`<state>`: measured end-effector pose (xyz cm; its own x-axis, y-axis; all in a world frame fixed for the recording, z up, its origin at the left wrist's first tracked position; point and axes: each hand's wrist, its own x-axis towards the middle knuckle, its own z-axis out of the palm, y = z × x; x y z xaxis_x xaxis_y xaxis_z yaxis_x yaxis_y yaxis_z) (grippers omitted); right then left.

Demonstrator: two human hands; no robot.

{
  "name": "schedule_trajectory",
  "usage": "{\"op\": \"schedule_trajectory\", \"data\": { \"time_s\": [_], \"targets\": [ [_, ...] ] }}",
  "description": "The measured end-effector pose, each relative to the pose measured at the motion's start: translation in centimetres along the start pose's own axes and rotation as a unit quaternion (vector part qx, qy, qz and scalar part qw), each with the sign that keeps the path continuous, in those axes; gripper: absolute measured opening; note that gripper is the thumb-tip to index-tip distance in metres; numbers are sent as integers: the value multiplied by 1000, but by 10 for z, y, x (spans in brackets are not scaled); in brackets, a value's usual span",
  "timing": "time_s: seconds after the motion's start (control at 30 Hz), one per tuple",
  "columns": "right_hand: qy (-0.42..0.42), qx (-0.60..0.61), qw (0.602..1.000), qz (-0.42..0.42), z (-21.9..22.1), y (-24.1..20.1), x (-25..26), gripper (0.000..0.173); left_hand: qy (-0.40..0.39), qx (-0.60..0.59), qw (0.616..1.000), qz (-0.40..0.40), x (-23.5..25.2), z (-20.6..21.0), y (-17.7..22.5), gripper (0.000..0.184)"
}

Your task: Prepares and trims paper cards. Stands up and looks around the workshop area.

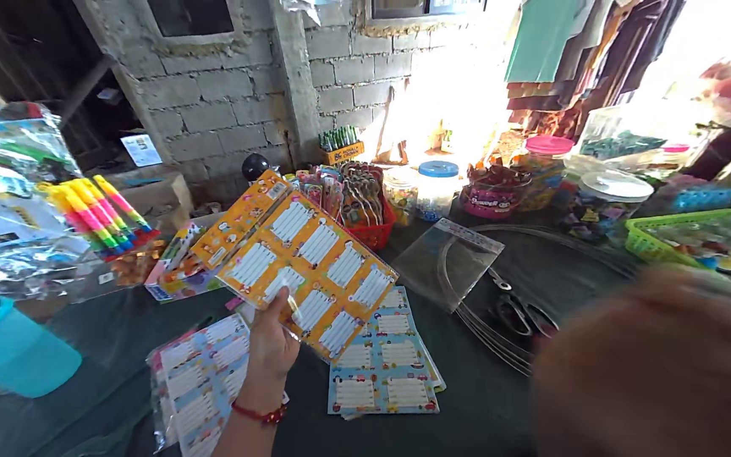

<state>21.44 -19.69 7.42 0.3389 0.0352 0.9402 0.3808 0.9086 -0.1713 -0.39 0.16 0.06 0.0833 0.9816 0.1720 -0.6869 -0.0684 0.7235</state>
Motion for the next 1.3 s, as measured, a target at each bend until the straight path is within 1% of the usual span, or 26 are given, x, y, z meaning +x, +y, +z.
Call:
{"op": "schedule_trajectory", "data": {
  "time_s": [0.03,0.07,0.1,0.13,0.17,0.2,0.23,0.27,0.37,0.47,0.57,0.63,0.7,0.77,0.9,1.0,1.1,1.17,1.2,1.23,1.27,1.3],
  "targets": [
    [-75,-83,993,-20,14,32,5,19,-4,3,1000,0,1,-2,0,17],
    [-145,-131,981,-1,20,63,2,16,-7,9,1000,-2,2,-4,1,18],
    [-208,-148,965,59,20,89,-6,16,-7,12,1000,-6,3,-5,1,18],
    [-263,-140,944,143,18,109,-15,19,-3,17,1000,-12,3,-5,2,19],
    [-313,-121,913,230,14,123,-23,23,2,20,1000,-14,3,-5,2,19],
    [-345,-95,885,297,10,132,-29,27,4,23,1000,-15,4,-4,2,19],
    [-357,-76,868,335,8,137,-34,29,6,23,1000,-13,4,-4,1,19],
    [-361,-65,860,355,8,138,-38,29,8,26,1000,-12,5,-4,1,19],
    [-373,-46,847,377,8,134,-42,31,25,48,998,-20,4,-4,1,19],
    [-397,-14,824,404,1,139,-41,41,49,71,996,-29,5,0,0,21],
    [-421,-21,806,415,-2,146,-42,44,62,89,993,-45,7,0,-2,22],
    [-433,-49,795,422,-3,148,-43,39,77,102,990,-61,8,0,-5,27],
    [-430,-69,793,426,-4,149,-44,32,90,107,988,-71,8,1,-6,30],
    [-423,-75,791,435,-3,148,-43,27,95,107,987,-74,9,2,-5,28],
    [-418,-74,784,453,-3,150,-43,20,108,113,985,-68,10,2,-4,28],
    [-406,-83,778,471,-3,151,-46,15,95,122,987,-52,11,1,-6,28],
    [-408,-118,776,466,1,152,-50,17,84,128,988,-38,8,2,-6,30],
    [-409,-198,782,427,9,145,-54,19,96,124,987,-35,6,5,-8,29],
    [-408,-248,792,381,14,141,-58,19,104,125,986,-34,4,5,-9,29],
    [-407,-291,808,312,18,139,-64,18,115,126,985,-33,4,6,-10,27],
    [-399,-328,827,222,21,139,-71,15,122,125,984,-34,5,5,-10,26],
    [-398,-351,835,145,23,140,-76,13,129,124,983,-33,7,2,-9,26]
  ]
}}
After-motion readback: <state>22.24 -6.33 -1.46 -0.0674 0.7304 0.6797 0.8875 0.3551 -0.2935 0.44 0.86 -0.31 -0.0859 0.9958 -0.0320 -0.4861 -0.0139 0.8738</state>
